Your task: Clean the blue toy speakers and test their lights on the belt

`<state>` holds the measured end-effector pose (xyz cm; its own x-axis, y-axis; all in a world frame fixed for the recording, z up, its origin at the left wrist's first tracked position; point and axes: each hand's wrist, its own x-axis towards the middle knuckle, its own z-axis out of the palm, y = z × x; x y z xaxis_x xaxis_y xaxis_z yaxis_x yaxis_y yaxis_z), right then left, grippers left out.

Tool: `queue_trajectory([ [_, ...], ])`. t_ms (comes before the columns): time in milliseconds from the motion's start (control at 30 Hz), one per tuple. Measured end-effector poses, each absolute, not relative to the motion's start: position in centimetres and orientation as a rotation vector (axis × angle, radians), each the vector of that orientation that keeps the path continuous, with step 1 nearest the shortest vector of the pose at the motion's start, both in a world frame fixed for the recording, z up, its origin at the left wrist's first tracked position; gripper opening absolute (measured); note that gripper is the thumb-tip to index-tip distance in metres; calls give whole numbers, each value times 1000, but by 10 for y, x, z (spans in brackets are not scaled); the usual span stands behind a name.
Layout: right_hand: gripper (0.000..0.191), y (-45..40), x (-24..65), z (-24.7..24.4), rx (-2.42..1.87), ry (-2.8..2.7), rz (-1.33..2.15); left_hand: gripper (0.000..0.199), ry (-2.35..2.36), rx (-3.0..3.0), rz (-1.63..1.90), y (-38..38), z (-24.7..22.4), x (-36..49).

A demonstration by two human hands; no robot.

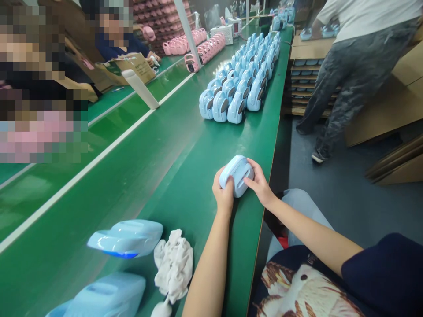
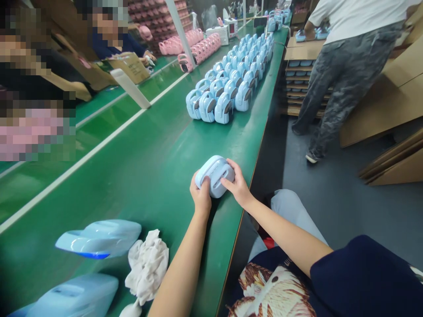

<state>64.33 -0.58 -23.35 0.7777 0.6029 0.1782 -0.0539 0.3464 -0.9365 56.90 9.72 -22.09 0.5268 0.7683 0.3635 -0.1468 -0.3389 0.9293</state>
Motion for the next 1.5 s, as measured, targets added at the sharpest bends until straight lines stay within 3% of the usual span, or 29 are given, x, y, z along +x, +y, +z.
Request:
queue_trajectory([
  [900, 69, -5, 647, -229, -1115, -522, 548, 33, 552, 1633, 1014, 95, -218, 569],
  [1500, 62, -5, 643, -236, -1053, -498, 484, 32, 539, 1666, 1018, 93, -212, 570],
])
